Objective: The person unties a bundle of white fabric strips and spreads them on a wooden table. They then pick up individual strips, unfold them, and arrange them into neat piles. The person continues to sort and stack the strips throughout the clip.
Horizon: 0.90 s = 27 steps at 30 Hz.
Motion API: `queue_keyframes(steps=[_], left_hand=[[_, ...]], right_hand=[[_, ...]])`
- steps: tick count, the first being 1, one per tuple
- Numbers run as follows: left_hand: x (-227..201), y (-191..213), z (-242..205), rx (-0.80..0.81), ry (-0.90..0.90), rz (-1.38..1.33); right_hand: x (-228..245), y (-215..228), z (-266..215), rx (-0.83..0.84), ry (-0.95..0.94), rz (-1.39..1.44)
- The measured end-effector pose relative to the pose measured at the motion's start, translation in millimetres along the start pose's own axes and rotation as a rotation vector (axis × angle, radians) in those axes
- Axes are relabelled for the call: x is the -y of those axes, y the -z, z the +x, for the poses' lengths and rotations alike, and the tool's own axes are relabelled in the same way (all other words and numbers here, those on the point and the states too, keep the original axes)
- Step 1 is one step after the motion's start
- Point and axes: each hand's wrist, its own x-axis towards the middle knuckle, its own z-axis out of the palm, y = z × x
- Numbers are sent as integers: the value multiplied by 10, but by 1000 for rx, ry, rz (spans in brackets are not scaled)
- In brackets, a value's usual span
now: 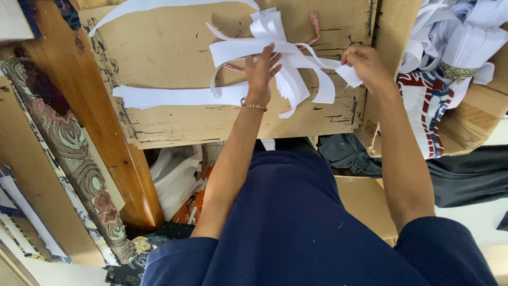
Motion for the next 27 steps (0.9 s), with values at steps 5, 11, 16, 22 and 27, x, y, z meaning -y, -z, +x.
queue_keyframes(steps=[5,11,16,22,27], left_hand=[[134,-4,287,-93,-27,-26],[11,84,232,-70,-8,-87],[-334,269,-320,148,6,-337],[-658,630,-590,226,-42,-456],[-819,739,-679,272,-62,-464]], right_hand=[[-23,-24,-9,0,50,63],[-82,21,117,-310,207,26],[168,-76,-136,-552,497,-94],[564,-444,-594,-545,623,-272],[793,-1140,-526,70,688,-30]])
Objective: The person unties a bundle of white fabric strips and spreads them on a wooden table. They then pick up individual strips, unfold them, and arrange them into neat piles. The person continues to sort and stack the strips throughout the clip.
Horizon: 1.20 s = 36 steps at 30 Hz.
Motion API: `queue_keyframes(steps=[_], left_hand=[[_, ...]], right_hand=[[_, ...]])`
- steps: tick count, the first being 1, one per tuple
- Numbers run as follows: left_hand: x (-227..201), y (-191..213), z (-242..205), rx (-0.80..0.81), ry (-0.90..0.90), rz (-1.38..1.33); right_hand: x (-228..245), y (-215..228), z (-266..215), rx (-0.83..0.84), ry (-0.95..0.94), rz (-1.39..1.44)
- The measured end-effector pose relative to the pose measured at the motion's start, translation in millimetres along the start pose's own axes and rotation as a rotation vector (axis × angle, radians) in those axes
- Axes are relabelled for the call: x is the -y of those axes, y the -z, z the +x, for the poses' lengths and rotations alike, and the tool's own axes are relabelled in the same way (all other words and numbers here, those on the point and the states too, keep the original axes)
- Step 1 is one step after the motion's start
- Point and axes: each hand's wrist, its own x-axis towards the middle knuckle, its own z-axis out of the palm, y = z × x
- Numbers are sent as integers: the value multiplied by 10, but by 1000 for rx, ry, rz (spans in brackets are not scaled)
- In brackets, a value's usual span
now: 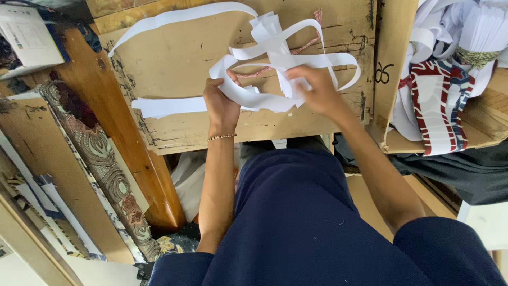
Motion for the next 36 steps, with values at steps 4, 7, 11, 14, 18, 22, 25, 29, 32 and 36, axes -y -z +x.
queue_keyframes(steps=[4,7,11,14,18,22,25,29,32,36], left_hand=[[-63,-154,-56,-43,14,-60],[-137,-218,-66,-45,-58,-36],[-310,-92,-81,-90,-132,-36],[-470,141,-87,-36,-245,97],[-761,494,81,-133,-269,108],[-1148,831,269,-132,-274,133],[-1403,1030,387,-132,-247,129],[-1710,1284,556,-216,-221,124],[-1921,1582,668,-292,-200,189],[-2126,2067,832,-367,-203,48]], right_hand=[[107,-518,186,273,-73,-24],[143,-546,261,413,-181,-94],[160,-311,254,564,-258,-134],[211,-197,219,542,-265,0],[273,-203,291,504,-326,-10],[276,-214,480,504,-367,-17],[265,-248,661,451,-301,67],[263,-378,1054,290,-139,-31],[271,-549,1375,142,-105,-221],[206,-792,1695,95,-272,-313]])
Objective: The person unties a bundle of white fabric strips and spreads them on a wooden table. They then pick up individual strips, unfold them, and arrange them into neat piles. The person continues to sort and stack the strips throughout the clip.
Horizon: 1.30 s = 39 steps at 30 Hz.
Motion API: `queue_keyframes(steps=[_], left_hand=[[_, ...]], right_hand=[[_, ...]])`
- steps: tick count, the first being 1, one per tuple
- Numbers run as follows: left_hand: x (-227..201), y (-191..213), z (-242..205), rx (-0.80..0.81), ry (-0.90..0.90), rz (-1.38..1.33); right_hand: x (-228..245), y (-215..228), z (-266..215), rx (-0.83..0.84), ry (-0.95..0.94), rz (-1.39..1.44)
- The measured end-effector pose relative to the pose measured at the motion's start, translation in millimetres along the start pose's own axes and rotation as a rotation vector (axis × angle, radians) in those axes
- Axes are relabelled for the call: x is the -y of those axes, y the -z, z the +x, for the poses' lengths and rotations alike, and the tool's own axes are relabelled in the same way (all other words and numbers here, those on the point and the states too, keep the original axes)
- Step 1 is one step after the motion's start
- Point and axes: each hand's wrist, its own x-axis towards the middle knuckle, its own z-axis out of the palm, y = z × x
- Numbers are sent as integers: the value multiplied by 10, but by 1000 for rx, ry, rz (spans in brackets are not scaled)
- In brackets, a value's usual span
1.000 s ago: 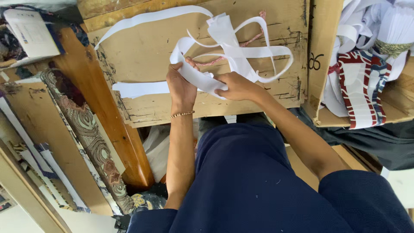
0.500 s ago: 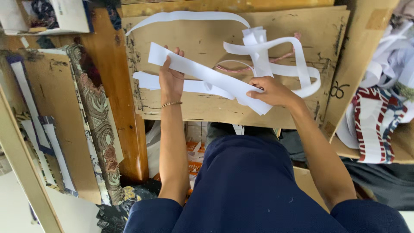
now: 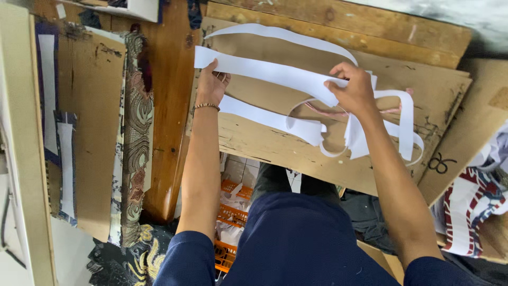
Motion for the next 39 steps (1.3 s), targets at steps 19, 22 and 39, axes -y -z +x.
queue_keyframes(steps=[19,22,39], left_hand=[[-274,170,268,-561,-498,1562],[-227,49,151,-418,-505,1484],[279,-996,731,477,36,9]], right_hand=[[377,-891,753,-252,409,-669],[612,-1189,1075,-206,448,-594],[953,-1438,1166,-138,565,-576]])
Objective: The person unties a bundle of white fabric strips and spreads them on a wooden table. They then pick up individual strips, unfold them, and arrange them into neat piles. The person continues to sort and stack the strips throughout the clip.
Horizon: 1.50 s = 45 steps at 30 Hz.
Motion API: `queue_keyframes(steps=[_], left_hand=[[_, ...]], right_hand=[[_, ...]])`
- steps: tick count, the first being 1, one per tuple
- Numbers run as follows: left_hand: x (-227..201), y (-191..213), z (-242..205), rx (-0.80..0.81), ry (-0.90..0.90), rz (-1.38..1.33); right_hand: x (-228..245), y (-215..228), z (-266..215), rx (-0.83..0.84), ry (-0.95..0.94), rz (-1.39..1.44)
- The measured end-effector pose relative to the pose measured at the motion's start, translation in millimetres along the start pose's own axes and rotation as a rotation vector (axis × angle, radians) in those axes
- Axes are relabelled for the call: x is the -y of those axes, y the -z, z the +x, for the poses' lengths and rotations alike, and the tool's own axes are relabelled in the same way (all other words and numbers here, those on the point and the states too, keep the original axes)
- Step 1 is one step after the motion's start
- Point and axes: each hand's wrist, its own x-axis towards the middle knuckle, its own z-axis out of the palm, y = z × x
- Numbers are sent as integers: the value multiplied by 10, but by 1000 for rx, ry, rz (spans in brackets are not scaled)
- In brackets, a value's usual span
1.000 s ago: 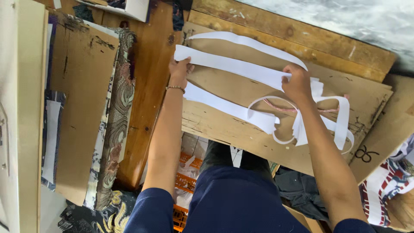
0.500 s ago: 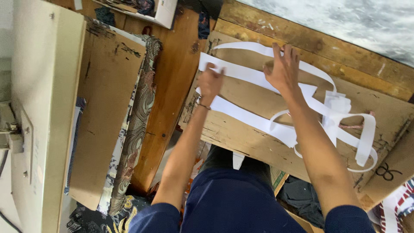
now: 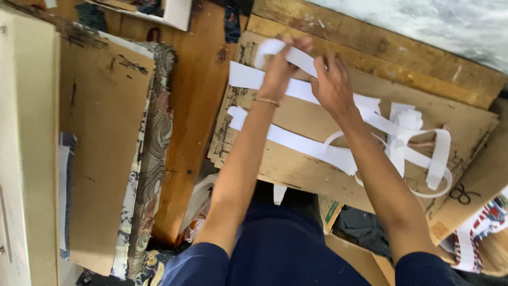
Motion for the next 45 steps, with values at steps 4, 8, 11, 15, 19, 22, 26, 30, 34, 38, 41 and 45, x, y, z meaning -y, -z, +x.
queue_keyframes(steps=[4,8,11,15,19,22,26,30,34,38,41,45], left_hand=[[-535,195,-424,-19,-38,320],[-1059,338,-744,-221,214,427],[-1178,434,-918,-108,276,464],[-1109,538,-898,-256,233,424],[-971,647,-798,-478,140,561],[-844,798,-772,-586,129,553],[-721,1083,-736,-722,-25,480],[-695,1265,-723,-827,-217,195],[-702,1192,-749,-991,-126,174],[-432,888,-895,-945,-502,690],[-41,417,-1016,-508,-741,1213],[795,-611,-1235,-55,-411,1468]], right_hand=[[-152,107,-191,15,-47,-2],[-397,280,-447,44,-6,-95],[-443,272,-579,91,46,-194],[-442,180,-695,201,-11,-199],[-481,129,-836,121,-7,-251],[-558,130,-999,203,-126,-233],[-627,98,-1138,154,-105,-335],[-537,63,-1189,205,-182,-332],[-443,222,-1400,68,-231,-187],[-669,624,-1906,-270,-450,-178],[-1061,1090,-2451,-293,-567,-113],[-1612,1347,-2954,-92,-724,-93]])
